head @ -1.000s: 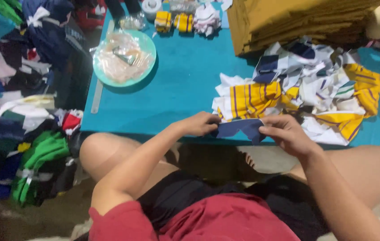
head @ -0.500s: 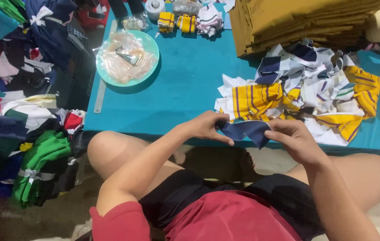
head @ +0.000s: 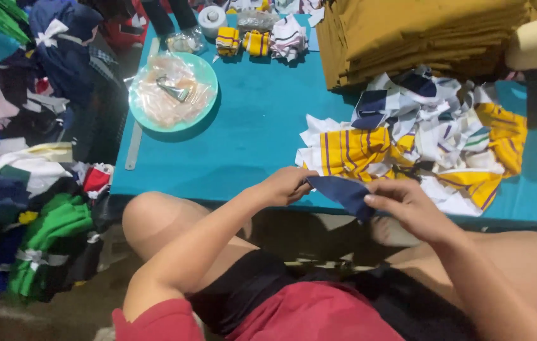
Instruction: The person is picking up small fabric components, folding them, and stacking them on a workbench.
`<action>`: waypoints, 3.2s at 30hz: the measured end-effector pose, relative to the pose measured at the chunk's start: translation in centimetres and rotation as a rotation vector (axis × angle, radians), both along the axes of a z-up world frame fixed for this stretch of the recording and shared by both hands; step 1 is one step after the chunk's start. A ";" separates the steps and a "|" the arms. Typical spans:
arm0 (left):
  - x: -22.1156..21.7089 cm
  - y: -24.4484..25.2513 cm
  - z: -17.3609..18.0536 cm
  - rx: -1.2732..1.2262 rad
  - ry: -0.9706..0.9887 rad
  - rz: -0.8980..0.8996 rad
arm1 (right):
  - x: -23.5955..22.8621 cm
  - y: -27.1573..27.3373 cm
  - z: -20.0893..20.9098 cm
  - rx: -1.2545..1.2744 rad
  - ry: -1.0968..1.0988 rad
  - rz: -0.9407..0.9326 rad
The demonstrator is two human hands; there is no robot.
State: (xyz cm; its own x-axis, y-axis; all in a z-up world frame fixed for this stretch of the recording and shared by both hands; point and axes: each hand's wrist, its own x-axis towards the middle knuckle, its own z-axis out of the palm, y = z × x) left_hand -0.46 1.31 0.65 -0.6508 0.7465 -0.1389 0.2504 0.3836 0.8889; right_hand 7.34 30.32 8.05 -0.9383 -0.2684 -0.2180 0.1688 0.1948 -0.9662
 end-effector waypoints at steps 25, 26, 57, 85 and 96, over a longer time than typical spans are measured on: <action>-0.8 -0.3 -4.6 -0.026 0.481 0.326 | -0.2 -2.6 0.2 -0.336 -0.052 -0.113; -0.5 -0.3 -4.2 0.015 0.431 0.358 | -0.2 -2.9 0.8 -0.316 -0.044 -0.092; -2.7 1.2 1.7 -0.030 -0.235 0.332 | -2.4 -4.6 0.9 -0.350 -0.004 -0.038; -1.9 -1.1 -0.2 0.347 -0.139 0.422 | -0.9 -4.2 -2.7 0.001 -0.061 0.008; 1.1 -0.2 9.0 0.104 0.018 0.294 | -0.6 -4.2 -3.9 -0.285 -0.061 -0.009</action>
